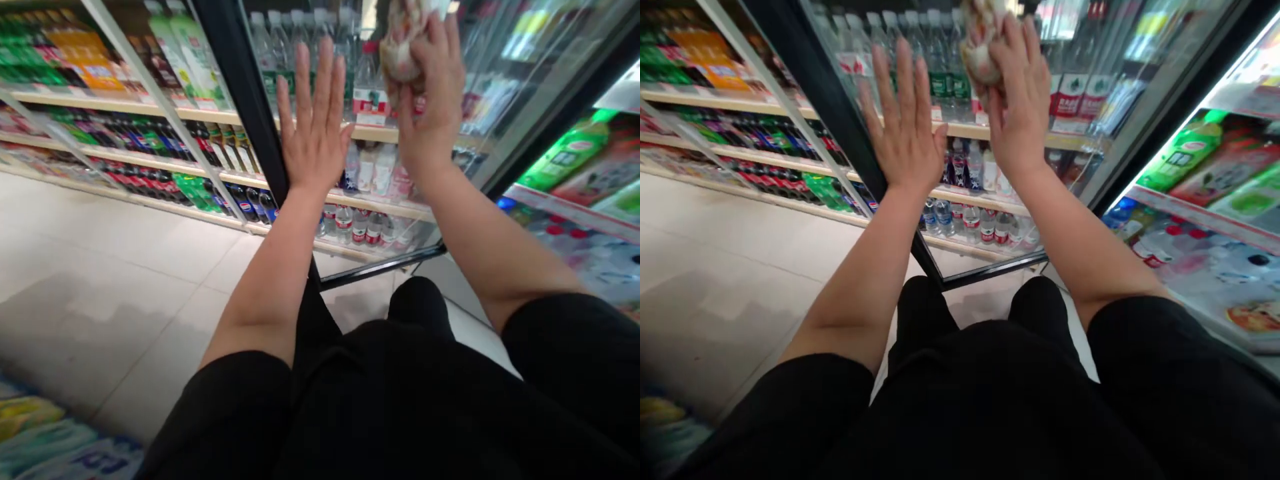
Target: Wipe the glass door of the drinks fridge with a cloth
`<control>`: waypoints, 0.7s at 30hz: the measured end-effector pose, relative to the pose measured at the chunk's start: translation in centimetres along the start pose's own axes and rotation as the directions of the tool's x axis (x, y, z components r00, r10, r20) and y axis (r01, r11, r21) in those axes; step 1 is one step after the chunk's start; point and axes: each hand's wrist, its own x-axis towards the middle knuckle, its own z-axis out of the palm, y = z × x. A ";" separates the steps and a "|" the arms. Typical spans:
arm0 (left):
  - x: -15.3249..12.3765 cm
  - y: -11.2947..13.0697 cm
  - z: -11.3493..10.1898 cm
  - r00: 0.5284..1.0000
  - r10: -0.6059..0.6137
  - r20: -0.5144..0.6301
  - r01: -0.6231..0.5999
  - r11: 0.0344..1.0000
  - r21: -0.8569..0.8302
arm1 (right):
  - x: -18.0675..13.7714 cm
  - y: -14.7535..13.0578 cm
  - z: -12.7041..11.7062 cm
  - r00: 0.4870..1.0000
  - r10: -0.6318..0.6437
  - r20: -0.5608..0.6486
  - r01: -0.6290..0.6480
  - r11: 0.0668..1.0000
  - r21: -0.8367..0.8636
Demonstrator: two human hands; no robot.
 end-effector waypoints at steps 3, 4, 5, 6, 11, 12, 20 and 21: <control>0.2 -0.1 0.3 0.997 0.070 -0.024 -0.069 0.997 0.028 | -1.6 -0.5 1.1 0.996 -0.086 0.036 0.084 0.994 0.063; 0.2 -0.2 0.4 0.997 0.078 -0.018 -0.078 0.997 0.018 | -2.1 -0.9 1.5 0.985 -0.122 0.118 0.112 0.989 0.093; 0.3 -0.4 0.6 0.997 0.076 -0.005 -0.076 0.997 0.007 | -2.5 -1.2 1.7 0.979 -0.135 0.155 0.119 0.987 0.112; 0.4 -0.6 0.7 0.998 0.068 0.014 -0.069 0.998 0.001 | -2.7 -1.5 1.9 0.973 -0.115 0.199 0.096 0.990 0.103; 0.5 -0.6 0.9 0.996 0.090 -0.004 -0.089 0.989 0.119 | -0.8 -1.8 1.2 0.999 0.004 0.052 -0.006 0.999 0.042; 0.5 -0.4 0.8 0.995 0.102 -0.019 -0.098 0.983 0.153 | -0.6 -1.8 1.3 0.999 0.035 0.012 -0.035 0.999 0.041; -0.8 0.7 -0.5 0.982 0.176 -0.066 -0.157 0.962 0.222 | -2.6 -3.7 2.6 0.994 0.052 0.098 -0.058 0.996 0.063; -0.9 0.6 -0.6 0.981 0.184 -0.058 -0.169 0.964 0.206 | -2.1 -3.5 2.6 0.995 0.064 0.075 -0.069 0.995 0.068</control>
